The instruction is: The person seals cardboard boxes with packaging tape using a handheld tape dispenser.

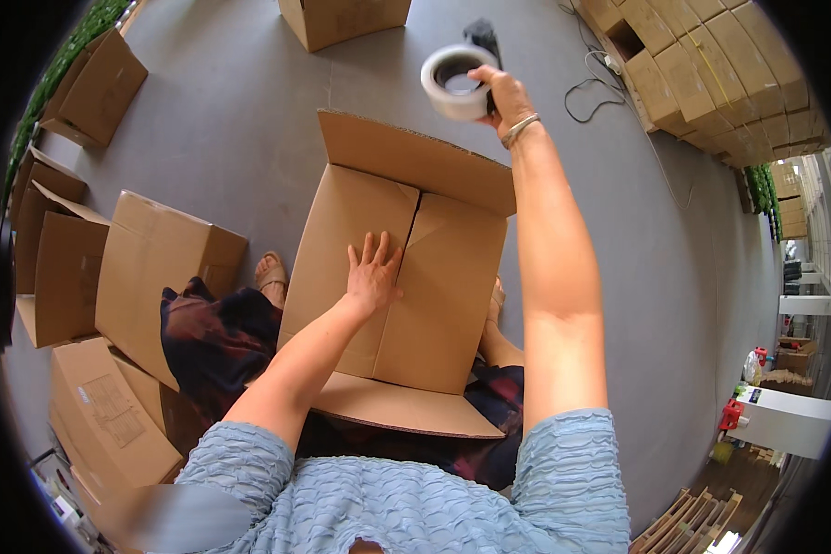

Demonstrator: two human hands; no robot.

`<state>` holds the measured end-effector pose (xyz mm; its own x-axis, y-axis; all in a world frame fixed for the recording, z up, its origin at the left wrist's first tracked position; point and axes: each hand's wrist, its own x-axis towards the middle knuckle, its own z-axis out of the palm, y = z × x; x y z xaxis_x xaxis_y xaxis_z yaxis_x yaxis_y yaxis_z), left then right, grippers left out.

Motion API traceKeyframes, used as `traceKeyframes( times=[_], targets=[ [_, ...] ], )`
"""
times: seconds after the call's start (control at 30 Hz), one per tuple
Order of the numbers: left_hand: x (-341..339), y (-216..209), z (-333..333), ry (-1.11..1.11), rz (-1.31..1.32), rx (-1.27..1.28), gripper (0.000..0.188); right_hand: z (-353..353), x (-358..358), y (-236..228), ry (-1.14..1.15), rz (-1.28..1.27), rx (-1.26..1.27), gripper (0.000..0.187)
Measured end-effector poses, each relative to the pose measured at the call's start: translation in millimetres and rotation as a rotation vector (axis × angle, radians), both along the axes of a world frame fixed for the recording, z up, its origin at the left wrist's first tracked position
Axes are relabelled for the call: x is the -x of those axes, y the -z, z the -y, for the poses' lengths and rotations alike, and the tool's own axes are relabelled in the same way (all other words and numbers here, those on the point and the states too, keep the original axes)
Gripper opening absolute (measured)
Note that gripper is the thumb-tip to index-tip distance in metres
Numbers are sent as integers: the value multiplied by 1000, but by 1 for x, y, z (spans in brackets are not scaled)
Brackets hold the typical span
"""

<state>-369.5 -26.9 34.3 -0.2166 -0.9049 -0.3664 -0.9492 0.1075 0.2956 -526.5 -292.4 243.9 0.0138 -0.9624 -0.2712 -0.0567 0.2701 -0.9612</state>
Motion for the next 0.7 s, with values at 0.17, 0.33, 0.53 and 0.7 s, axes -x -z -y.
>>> traceKeyframes(
  times=[0.17,0.33,0.53,0.7],
  targets=[
    [-5,-5,-4,-3,28,-23,92,-42,5,91,-140,-351,-427,47],
    [6,11,10,31,96,-56,90,-117,49,221,114,-275,-212,43],
    [-21,19,-34,225,-5,-70,67,-132,18,217,126,-309,-201,46],
    [-46,-159,-131,563,-608,-521,81,-139,31,206,120,-252,-121,44]
  ],
)
